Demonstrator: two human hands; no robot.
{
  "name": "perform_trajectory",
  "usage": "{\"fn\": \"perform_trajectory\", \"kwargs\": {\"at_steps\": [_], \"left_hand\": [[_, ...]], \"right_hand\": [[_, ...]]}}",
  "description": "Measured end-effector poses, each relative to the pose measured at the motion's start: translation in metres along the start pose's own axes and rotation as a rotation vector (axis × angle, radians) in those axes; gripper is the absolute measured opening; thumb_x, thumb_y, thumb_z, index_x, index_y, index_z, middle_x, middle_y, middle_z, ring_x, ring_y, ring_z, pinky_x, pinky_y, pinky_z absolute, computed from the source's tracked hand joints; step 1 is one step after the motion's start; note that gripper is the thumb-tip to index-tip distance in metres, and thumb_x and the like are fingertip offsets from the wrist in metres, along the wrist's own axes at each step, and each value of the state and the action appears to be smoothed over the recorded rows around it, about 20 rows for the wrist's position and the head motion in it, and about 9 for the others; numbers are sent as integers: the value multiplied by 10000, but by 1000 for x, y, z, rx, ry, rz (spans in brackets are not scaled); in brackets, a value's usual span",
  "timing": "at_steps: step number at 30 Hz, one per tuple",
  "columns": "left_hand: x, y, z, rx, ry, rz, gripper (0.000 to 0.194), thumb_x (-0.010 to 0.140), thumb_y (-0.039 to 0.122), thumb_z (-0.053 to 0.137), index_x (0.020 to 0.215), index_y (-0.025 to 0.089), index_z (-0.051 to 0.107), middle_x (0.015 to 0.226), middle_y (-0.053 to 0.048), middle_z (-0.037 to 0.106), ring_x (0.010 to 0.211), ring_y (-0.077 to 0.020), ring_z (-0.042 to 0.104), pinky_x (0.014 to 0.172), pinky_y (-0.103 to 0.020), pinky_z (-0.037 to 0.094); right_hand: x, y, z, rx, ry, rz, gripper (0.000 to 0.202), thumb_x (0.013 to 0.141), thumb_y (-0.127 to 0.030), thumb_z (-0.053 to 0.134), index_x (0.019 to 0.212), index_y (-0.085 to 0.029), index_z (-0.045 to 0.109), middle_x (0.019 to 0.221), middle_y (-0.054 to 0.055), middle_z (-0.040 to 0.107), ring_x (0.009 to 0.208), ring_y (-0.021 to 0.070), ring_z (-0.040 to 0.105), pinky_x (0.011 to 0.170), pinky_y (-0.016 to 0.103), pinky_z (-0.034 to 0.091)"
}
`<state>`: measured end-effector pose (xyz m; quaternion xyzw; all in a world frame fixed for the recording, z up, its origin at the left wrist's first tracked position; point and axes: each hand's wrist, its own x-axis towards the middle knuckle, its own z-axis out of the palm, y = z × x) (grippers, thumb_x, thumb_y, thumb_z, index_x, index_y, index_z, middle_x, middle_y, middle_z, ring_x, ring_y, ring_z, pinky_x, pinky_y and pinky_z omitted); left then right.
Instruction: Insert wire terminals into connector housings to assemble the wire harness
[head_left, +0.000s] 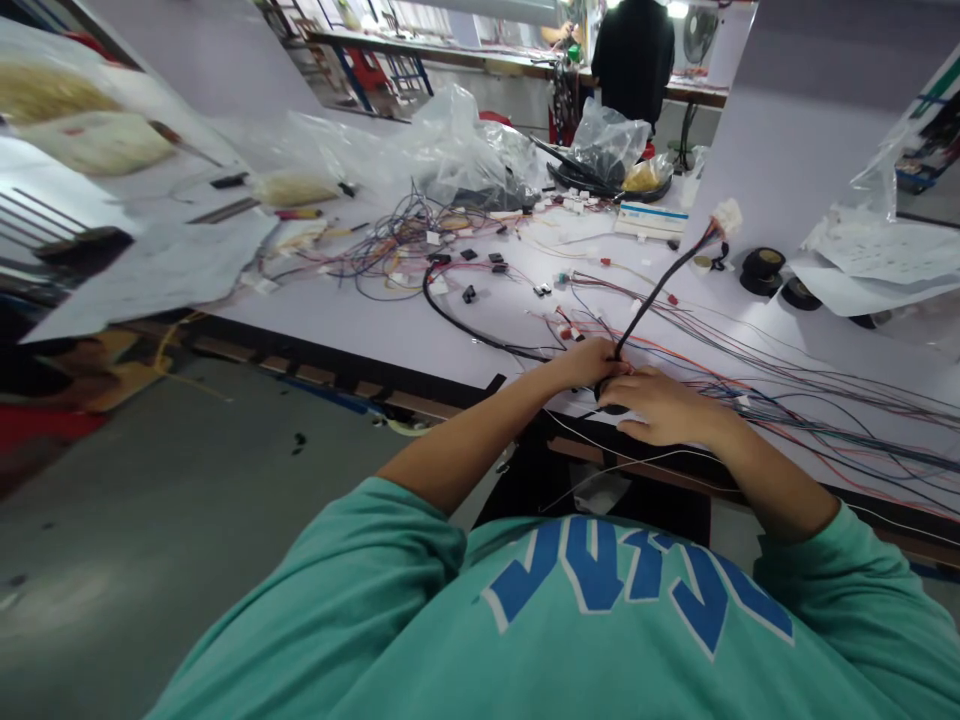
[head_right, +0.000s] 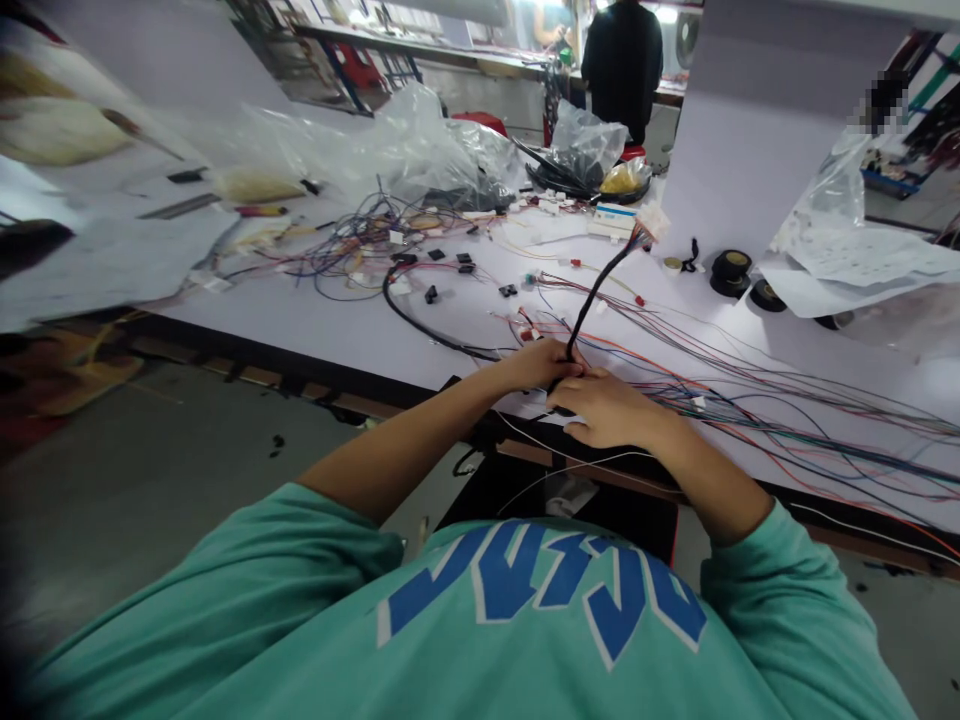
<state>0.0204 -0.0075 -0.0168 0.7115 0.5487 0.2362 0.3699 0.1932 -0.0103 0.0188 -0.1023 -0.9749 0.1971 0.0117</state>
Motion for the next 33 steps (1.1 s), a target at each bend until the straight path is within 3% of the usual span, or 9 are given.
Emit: {"fn": "perform_trajectory", "kwargs": {"at_steps": [3,7,9,14,18,21,28,33], "left_hand": [[-1,-6,2,-78,15,-13,164,718,194,538,736,130,688,698,-10,680,686,-130,598,676,-198,447],[-4,-11,5,-169,24,-21,177,720,197,539,763,113,689,688,-15,679,690,-134,608,709,-219,464],[-6,-11,7,-162,60,-19,178,718,200,542,766,117,692,694,-15,685,717,-147,616,733,-229,467],[-10,-5,12,-112,126,-36,179,702,191,550,777,138,703,723,-5,699,733,-158,620,745,-233,467],[-10,3,19,-19,202,-139,200,671,294,644,785,138,696,675,-19,682,688,-178,611,702,-255,472],[-8,8,24,77,246,-199,193,690,312,639,780,152,699,730,-36,694,730,-196,619,730,-276,470],[-7,14,28,159,226,-251,245,781,279,522,889,159,705,808,-60,699,798,-222,628,729,-294,457],[-9,16,29,169,215,-280,264,813,296,498,877,155,712,815,-75,704,803,-220,636,709,-278,452]], "right_hand": [[4,-4,7,-198,10,94,257,779,-185,537,1025,-138,599,1009,128,680,940,225,591,869,402,341],[-1,5,-7,-224,3,193,342,806,-394,562,1054,-161,594,981,100,698,827,214,602,802,365,311],[-4,13,-13,-263,16,252,359,818,-428,540,1057,-166,598,969,102,702,831,221,601,786,354,293],[-1,29,-7,-386,22,314,271,857,-259,434,1042,-173,613,982,101,701,891,225,601,834,368,251],[2,31,1,-397,71,328,317,821,-174,412,1066,-186,613,1083,89,682,971,224,589,875,380,227],[4,29,0,-399,78,361,315,813,-191,418,1053,-201,620,1035,82,699,941,227,595,861,384,230],[7,26,-2,-496,63,426,332,833,-240,384,1068,-190,614,930,89,715,885,237,610,864,399,209],[13,23,-5,-559,-9,453,342,845,-245,375,1066,-183,628,873,108,719,822,234,628,836,400,216]]}}
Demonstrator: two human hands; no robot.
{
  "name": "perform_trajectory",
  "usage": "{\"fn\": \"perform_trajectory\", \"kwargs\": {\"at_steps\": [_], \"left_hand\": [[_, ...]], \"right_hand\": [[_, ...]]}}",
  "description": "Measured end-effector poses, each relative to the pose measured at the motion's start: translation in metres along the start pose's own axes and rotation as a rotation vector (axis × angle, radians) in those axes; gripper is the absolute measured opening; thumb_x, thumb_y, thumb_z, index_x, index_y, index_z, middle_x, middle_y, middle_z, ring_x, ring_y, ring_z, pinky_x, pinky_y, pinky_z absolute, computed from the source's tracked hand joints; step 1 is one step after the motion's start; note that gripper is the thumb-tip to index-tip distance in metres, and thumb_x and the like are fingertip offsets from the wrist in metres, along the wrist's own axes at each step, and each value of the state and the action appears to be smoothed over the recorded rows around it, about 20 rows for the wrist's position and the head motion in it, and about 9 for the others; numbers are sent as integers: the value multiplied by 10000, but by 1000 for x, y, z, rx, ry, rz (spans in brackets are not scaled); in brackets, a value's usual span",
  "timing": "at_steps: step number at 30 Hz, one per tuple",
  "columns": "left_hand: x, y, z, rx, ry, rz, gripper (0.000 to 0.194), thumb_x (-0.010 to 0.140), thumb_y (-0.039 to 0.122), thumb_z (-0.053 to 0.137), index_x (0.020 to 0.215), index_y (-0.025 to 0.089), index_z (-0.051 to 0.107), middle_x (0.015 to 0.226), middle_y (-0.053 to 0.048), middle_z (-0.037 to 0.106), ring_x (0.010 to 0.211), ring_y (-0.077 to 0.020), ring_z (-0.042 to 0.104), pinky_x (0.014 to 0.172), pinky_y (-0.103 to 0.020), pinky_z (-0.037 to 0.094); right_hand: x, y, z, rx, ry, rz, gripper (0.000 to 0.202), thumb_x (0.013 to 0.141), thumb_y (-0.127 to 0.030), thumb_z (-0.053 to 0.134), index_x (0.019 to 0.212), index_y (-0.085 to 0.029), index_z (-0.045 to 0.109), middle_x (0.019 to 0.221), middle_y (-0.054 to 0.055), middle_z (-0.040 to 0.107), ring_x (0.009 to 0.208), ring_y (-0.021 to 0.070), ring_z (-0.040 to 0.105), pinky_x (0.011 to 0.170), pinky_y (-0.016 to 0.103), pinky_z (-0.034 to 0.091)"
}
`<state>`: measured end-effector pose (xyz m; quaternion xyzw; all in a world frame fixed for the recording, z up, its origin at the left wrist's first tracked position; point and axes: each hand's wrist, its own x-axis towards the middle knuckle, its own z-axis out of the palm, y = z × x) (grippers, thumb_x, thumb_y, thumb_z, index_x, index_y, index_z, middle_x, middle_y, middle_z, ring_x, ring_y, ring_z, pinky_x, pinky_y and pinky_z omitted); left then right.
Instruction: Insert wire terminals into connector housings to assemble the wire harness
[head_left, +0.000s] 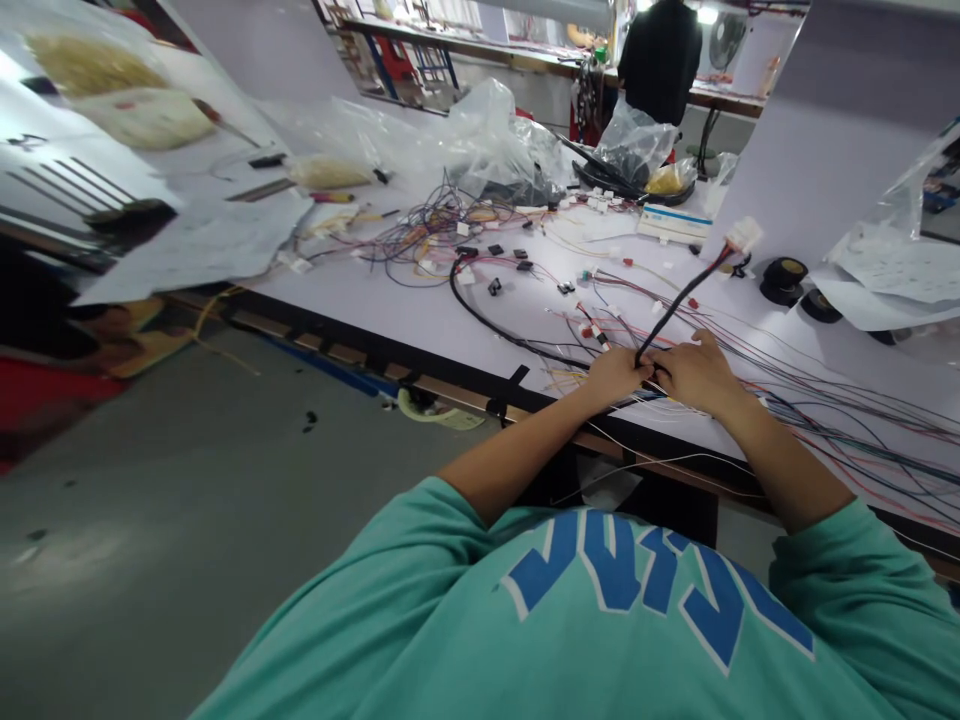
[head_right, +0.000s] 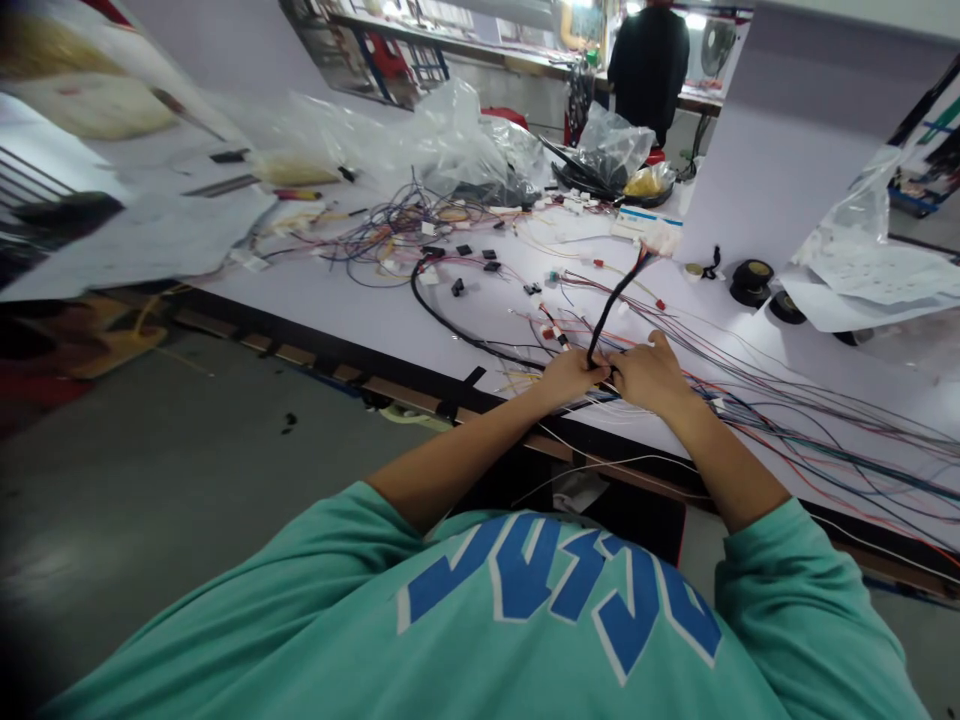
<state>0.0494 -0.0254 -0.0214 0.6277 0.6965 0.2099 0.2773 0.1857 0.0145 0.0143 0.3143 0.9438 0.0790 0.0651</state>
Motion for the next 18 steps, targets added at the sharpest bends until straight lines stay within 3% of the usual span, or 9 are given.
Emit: {"fn": "perform_trajectory", "kwargs": {"at_steps": [7,11,15,18], "left_hand": [[-2,7,0,8,15,-57,279,834,282,475,947,193,714,908,-79,714,917,-238,641,766,-284,456],[-2,9,-2,-6,19,-96,281,826,280,475,936,192,718,898,-66,721,905,-218,647,769,-271,460],[1,8,-2,-23,6,-109,259,805,274,498,914,199,720,863,-34,726,852,-186,658,720,-239,463],[5,8,0,4,38,-154,271,803,276,490,926,180,712,904,-64,723,902,-214,654,736,-263,465]], "right_hand": [[9,-6,-13,-30,-173,87,347,862,-267,369,902,-168,699,805,116,724,784,227,636,763,369,274],[8,-1,-10,1,-138,108,348,855,-262,374,875,-186,713,802,92,730,746,206,619,744,349,306],[-1,-7,-8,-4,-71,23,374,855,-219,362,738,-174,715,760,88,725,661,173,573,854,384,292],[-16,-33,-18,28,-10,-154,348,822,-170,398,623,-192,682,640,52,690,586,150,514,876,387,290]]}}
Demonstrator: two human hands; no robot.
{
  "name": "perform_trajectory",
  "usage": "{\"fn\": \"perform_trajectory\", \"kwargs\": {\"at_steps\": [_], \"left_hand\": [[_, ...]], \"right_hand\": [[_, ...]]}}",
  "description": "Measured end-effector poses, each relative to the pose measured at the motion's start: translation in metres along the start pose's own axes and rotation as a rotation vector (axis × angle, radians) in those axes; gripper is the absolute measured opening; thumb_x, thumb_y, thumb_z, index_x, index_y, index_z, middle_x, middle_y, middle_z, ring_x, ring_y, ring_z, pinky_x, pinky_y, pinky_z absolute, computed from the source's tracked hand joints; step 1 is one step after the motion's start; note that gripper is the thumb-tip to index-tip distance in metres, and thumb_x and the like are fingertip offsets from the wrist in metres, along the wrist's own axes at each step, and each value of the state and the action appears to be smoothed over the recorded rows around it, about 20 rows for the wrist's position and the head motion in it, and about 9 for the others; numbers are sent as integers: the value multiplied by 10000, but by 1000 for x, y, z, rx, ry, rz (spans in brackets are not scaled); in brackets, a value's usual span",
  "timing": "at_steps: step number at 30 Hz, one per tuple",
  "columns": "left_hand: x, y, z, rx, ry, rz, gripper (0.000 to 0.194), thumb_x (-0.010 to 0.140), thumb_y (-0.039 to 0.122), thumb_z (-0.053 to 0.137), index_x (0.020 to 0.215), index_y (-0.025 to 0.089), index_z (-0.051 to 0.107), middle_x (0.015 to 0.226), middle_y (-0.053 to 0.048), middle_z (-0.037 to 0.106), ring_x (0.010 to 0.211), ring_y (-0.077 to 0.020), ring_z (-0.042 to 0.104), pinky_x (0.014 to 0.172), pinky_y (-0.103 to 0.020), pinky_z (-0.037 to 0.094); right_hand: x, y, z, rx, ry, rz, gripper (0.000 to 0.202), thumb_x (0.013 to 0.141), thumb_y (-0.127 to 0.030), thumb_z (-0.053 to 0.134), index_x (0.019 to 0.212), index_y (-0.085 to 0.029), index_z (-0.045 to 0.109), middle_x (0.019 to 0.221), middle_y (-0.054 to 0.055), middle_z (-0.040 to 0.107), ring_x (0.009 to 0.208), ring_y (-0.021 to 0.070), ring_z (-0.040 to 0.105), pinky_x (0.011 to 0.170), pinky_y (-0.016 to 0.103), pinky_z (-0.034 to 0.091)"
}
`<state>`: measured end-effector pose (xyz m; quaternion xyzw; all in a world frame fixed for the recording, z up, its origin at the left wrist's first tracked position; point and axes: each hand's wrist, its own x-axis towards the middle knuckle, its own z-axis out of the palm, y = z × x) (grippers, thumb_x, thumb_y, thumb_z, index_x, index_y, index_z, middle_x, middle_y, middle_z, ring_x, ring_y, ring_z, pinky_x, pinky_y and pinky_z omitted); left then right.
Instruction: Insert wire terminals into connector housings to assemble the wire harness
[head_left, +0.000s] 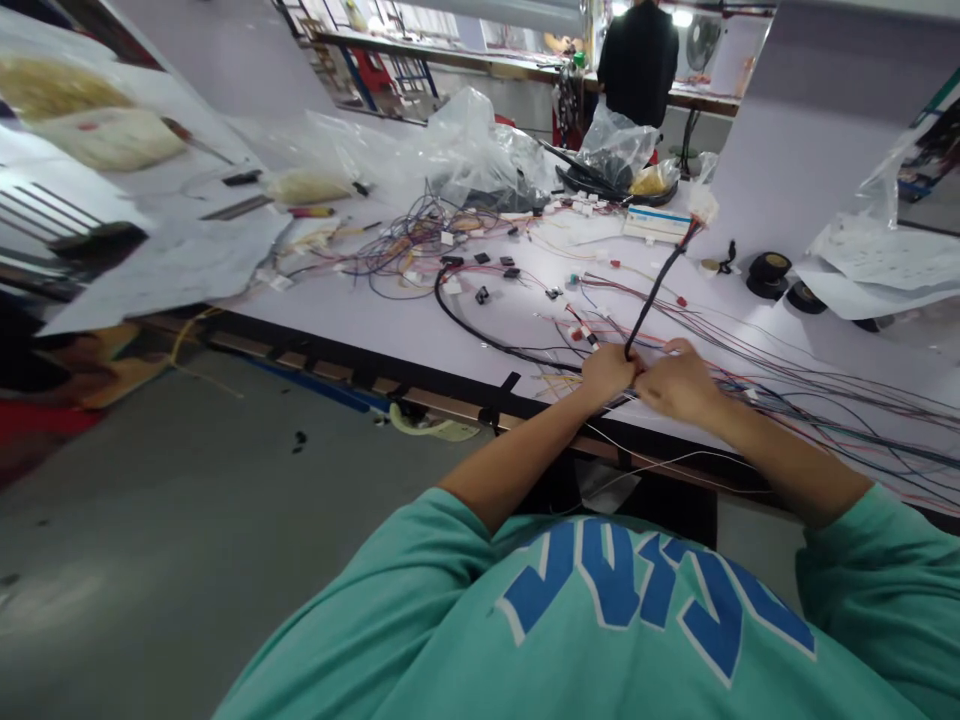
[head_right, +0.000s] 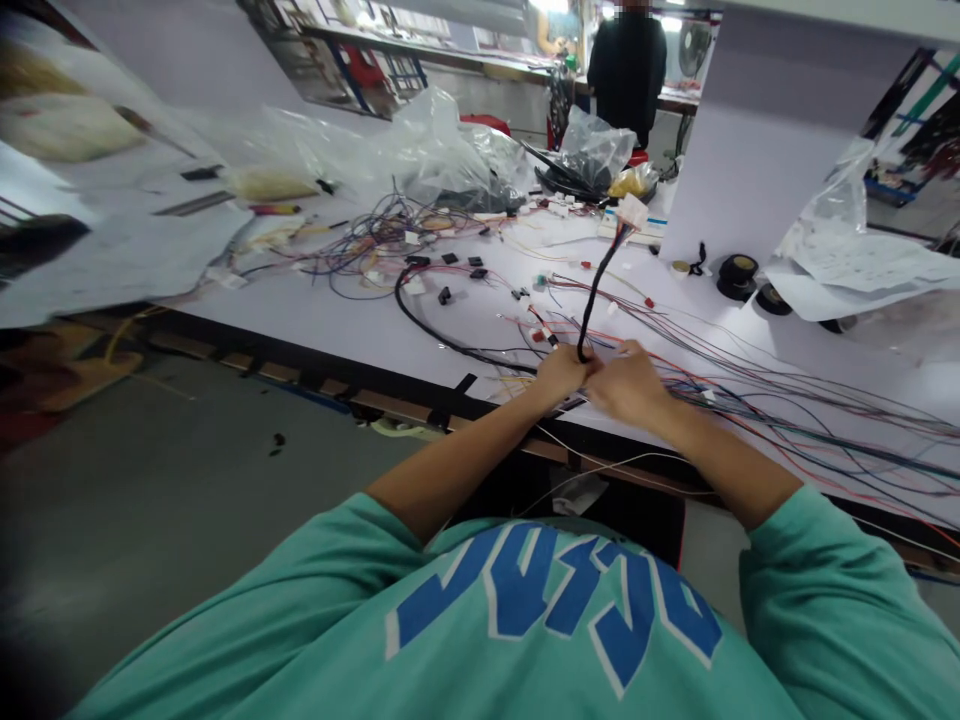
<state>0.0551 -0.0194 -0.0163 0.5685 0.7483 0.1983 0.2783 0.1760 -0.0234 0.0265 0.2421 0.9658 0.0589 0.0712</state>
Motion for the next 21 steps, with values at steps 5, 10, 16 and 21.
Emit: {"fn": "perform_trajectory", "kwargs": {"at_steps": [5,10,16,21], "left_hand": [[1,5,2,67,46,-21,317,831,288,440,971,153,690,991,-134,700,977,-273,633,794,-341,467],[0,2,-1,65,53,52,493,773,193,471,1257,263,533,1029,-39,698,977,-233,633,819,-321,458],[16,-25,-8,-118,-169,315,232,743,278,549,840,143,711,808,-25,713,805,-184,641,742,-245,467],[18,-27,-10,-31,-70,264,177,697,301,626,752,148,698,736,-31,696,687,-168,615,675,-250,446]], "right_hand": [[-13,-27,-16,138,345,-397,318,857,-235,390,689,-241,661,596,-12,649,591,134,496,835,321,329],[-22,51,-3,259,492,83,301,797,-227,396,600,-199,621,517,-20,570,519,109,458,663,260,356],[-57,141,21,232,350,994,321,808,-322,437,962,-210,695,926,63,708,843,212,609,684,276,393],[-82,175,36,152,160,1216,392,855,-317,392,1122,-168,638,1086,143,665,1015,282,588,794,352,396]]}}
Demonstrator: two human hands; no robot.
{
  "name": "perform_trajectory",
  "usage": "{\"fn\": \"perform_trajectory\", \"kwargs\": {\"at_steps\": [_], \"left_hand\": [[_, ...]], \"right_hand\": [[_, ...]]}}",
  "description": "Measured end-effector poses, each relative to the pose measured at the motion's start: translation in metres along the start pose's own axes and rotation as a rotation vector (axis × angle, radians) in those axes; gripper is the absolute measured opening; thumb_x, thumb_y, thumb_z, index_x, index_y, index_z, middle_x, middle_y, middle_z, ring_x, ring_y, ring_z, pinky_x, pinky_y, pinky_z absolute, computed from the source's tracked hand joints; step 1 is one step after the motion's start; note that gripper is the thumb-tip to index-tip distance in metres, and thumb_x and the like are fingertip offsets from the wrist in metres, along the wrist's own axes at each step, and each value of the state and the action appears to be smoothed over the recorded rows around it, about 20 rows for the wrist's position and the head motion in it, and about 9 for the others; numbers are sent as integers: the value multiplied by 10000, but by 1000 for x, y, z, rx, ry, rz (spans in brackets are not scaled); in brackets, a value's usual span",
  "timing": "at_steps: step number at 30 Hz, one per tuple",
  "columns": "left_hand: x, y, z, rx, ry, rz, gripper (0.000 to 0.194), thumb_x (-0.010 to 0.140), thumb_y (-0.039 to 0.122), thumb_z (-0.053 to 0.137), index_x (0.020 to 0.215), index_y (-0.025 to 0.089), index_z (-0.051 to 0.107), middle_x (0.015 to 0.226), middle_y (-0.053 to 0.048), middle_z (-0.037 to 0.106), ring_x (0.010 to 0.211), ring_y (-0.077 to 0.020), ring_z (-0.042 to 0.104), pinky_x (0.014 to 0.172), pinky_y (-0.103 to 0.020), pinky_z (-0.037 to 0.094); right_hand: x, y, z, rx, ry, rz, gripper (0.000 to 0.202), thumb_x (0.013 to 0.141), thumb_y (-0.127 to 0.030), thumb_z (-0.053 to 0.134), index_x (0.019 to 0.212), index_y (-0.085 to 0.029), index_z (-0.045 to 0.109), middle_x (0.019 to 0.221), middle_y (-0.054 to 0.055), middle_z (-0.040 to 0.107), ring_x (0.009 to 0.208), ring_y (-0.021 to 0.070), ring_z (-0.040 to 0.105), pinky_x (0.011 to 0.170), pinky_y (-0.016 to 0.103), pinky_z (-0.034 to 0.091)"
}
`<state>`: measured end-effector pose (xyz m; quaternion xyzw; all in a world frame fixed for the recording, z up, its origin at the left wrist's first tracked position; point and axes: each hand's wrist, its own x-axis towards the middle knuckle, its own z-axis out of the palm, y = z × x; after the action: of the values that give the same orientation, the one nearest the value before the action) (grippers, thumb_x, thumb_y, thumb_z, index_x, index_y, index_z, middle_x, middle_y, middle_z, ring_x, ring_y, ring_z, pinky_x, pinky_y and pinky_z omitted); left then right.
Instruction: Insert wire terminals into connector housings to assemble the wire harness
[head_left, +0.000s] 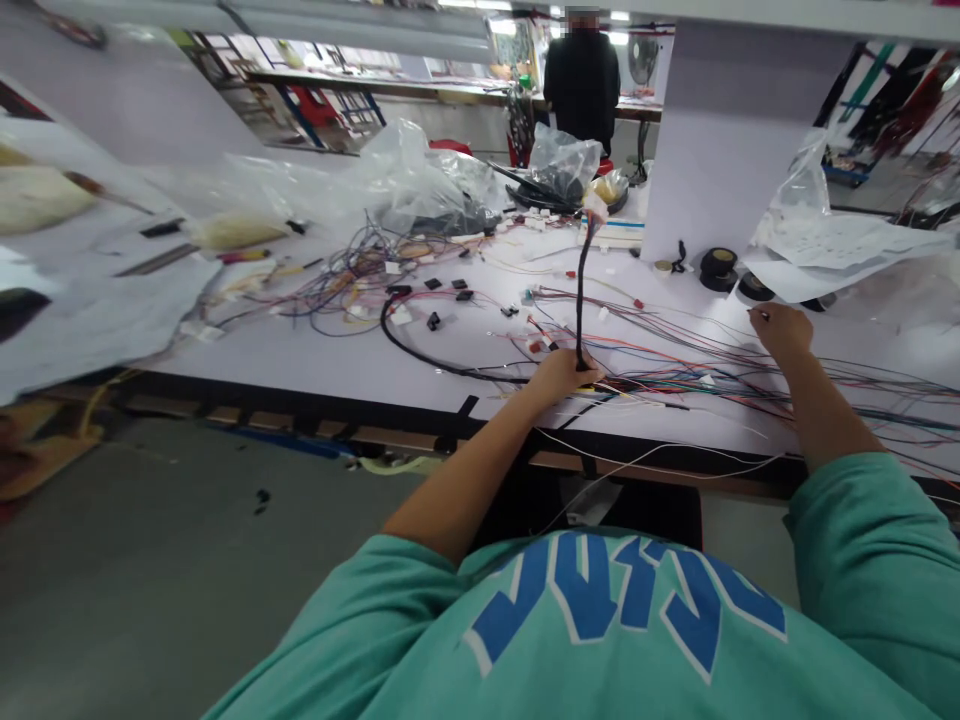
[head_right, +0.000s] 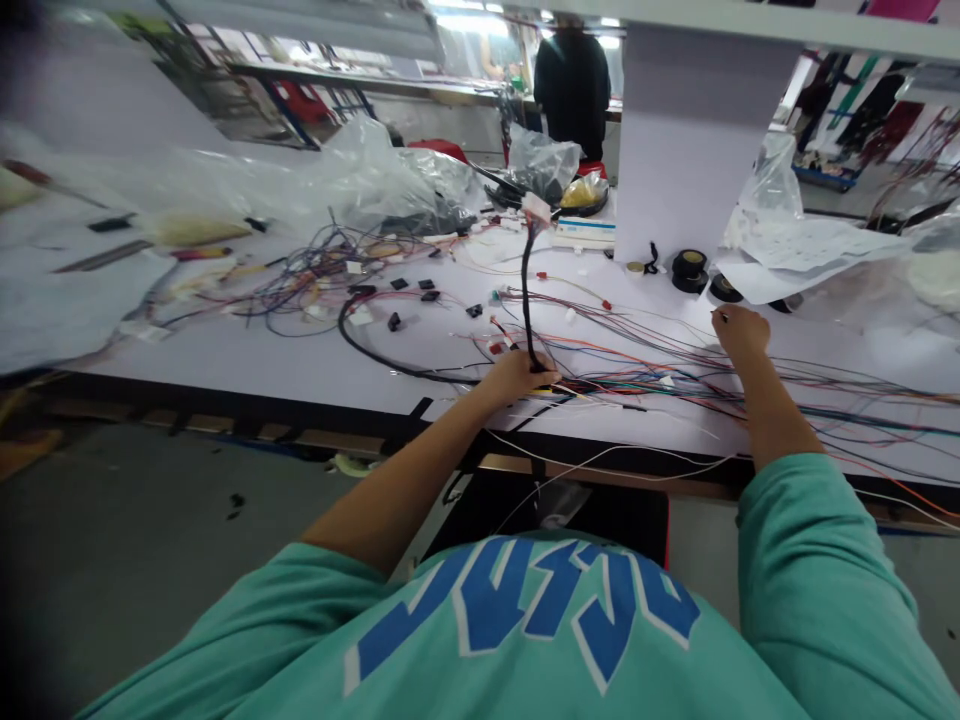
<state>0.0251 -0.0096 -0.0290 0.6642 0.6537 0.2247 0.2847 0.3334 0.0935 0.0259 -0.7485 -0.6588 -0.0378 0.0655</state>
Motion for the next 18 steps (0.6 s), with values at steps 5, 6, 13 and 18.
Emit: {"fn": "perform_trajectory", "kwargs": {"at_steps": [5,6,13,18], "left_hand": [[-4,6,1,90,17,-9,172,713,322,619,705,160,677,653,-24,649,643,-165,591,616,-246,403],[-5,5,1,105,29,-15,175,709,329,621,688,162,670,627,-22,631,632,-165,582,604,-247,392],[-7,-5,-3,-390,133,-42,301,705,456,576,689,157,600,533,31,481,495,-88,433,492,-208,308],[-8,-3,-28,-1028,130,-237,282,799,407,470,649,168,471,582,32,485,376,-26,247,374,-177,190]], "right_hand": [[11,19,18,-146,-47,124,396,883,-202,311,1131,-119,608,1075,208,641,1024,306,574,826,437,326],[12,21,22,-155,-55,145,394,880,-192,311,1142,-121,597,1080,214,635,1028,309,568,823,441,312],[11,16,25,-107,-77,180,476,882,-234,295,1342,-152,385,1133,206,613,1070,290,532,812,393,247],[15,23,28,-75,-80,192,419,850,-257,343,1216,-147,514,1182,222,576,1116,321,471,778,402,244]]}}
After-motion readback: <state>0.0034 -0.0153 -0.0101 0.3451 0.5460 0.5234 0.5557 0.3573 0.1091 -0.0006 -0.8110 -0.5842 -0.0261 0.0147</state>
